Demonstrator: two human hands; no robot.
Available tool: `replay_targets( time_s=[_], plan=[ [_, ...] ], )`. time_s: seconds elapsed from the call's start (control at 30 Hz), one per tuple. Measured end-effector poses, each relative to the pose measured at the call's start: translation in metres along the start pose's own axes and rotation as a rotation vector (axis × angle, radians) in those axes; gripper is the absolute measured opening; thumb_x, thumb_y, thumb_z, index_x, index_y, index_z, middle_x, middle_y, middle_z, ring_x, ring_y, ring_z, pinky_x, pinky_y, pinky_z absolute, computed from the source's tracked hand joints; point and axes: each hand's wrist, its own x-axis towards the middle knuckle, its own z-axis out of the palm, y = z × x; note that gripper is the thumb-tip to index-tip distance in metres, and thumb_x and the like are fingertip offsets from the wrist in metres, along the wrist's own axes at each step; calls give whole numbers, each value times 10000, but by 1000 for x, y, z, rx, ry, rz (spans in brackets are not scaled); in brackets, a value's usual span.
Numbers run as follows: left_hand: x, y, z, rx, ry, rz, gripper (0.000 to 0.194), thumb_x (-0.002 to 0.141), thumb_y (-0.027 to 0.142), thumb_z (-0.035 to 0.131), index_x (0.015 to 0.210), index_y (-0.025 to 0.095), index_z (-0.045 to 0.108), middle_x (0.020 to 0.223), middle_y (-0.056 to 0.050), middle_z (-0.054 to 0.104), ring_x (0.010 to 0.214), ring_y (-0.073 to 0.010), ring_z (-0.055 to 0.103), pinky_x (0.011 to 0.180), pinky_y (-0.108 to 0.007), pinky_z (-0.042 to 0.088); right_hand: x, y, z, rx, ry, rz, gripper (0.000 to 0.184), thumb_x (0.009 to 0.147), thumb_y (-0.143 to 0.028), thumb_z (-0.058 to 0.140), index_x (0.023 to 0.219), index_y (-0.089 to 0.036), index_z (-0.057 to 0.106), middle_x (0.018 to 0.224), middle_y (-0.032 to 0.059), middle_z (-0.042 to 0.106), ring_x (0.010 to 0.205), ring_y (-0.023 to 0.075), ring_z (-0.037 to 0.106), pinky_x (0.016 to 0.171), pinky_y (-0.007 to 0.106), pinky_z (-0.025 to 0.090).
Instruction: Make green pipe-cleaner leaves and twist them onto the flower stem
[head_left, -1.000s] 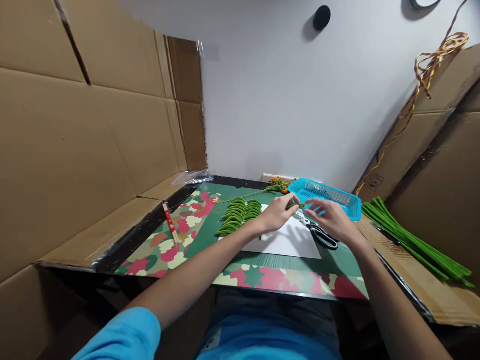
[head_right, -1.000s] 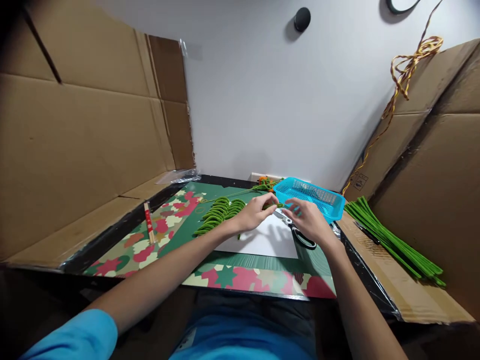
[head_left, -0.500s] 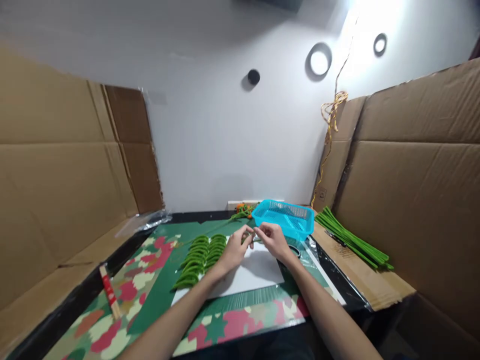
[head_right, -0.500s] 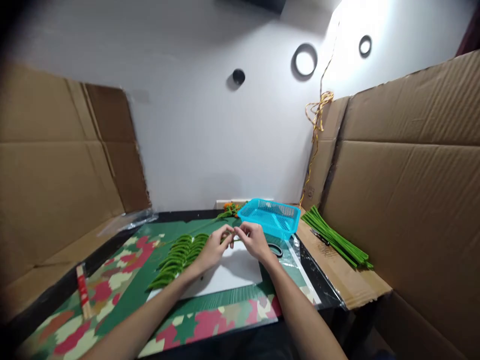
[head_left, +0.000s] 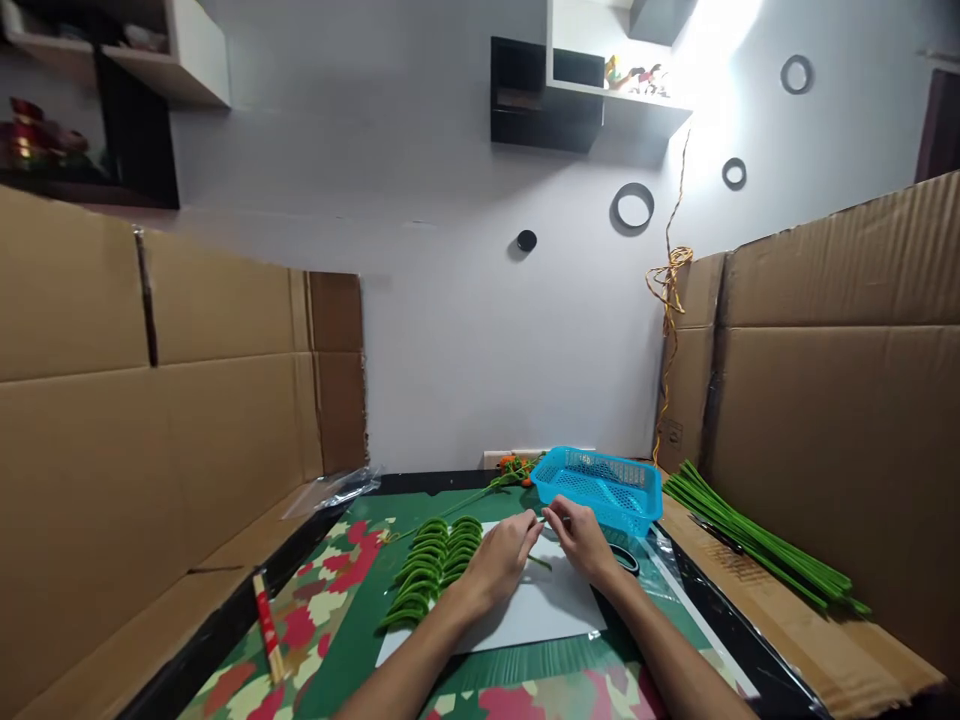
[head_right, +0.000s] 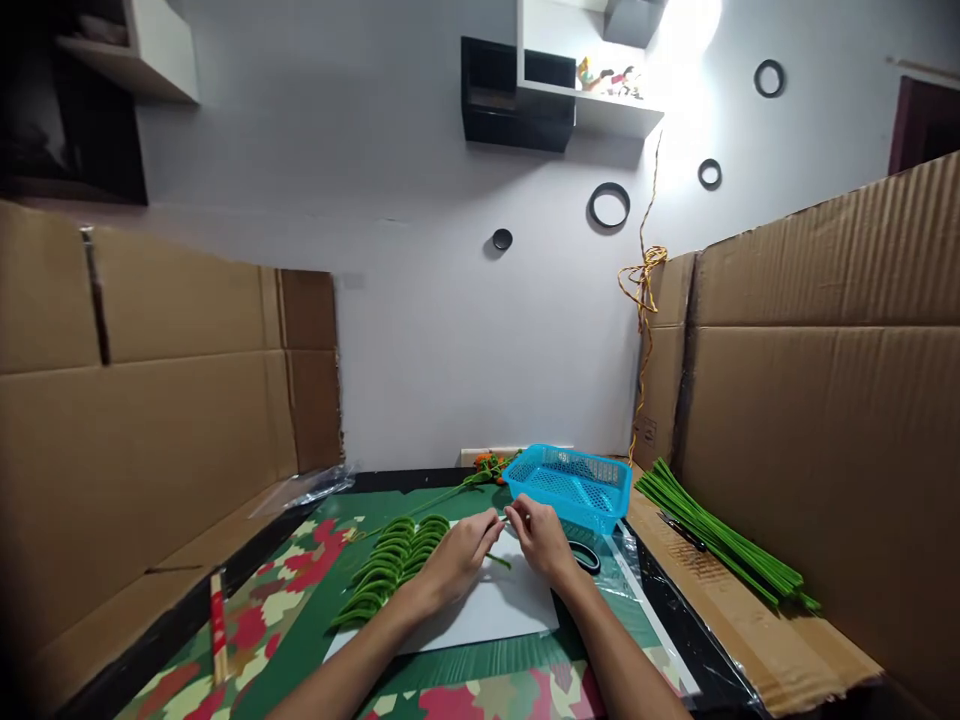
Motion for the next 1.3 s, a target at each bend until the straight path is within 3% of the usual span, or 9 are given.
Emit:
replay_targets(
  time_s=[0.27, 0.63, 0.77, 0.93, 1.3],
  plan=[
    [-1, 2, -1, 102, 32, 74, 321, 1077, 344, 449, 1015, 202, 731, 1032, -99, 737, 988, -283, 639, 935, -406, 435, -3, 3, -13, -116, 55, 32, 414, 1054, -559, 433, 860, -230, 594, 726, 22, 639, 602, 184, 549, 628, 267, 419],
    [0, -15, -27, 86, 126, 98, 402, 1093, 422, 394, 905, 204, 673, 902, -52, 718, 908, -244, 621, 907, -391, 398, -2, 1, -13, -207, 35, 15, 359, 1070, -442, 394, 869, -227, 600, 676, 14, 621, 561, 184, 503, 602, 275, 348],
    [1, -15, -25, 53, 94, 160, 332, 1062, 462, 480, 999, 206, 682, 948, -43, 724, 885, -228, 629, 878, -370, 404, -2, 0, -15, -205, 38, 17, 376, 1077, -468, 386, 903, -227, 618, 712, 25, 651, 583, 187, 528, 608, 268, 366],
    [1, -8, -20, 69, 75, 229, 343, 1079, 413, 448, 946, 205, 685, 913, -48, 709, 875, -231, 614, 882, -377, 401, 0, -3, -11, -195, 58, 12, 367, 1078, -461, 408, 919, -220, 635, 773, 47, 699, 626, 190, 572, 638, 267, 386],
    [2, -11, -18, 163, 99, 242, 247, 1078, 351, 486, 992, 196, 659, 1007, -62, 706, 973, -251, 592, 939, -403, 393, 0, 6, -12, -174, 99, 40, 398, 1075, -502, 416, 889, -222, 628, 714, 16, 657, 581, 168, 528, 602, 251, 374]
  ],
)
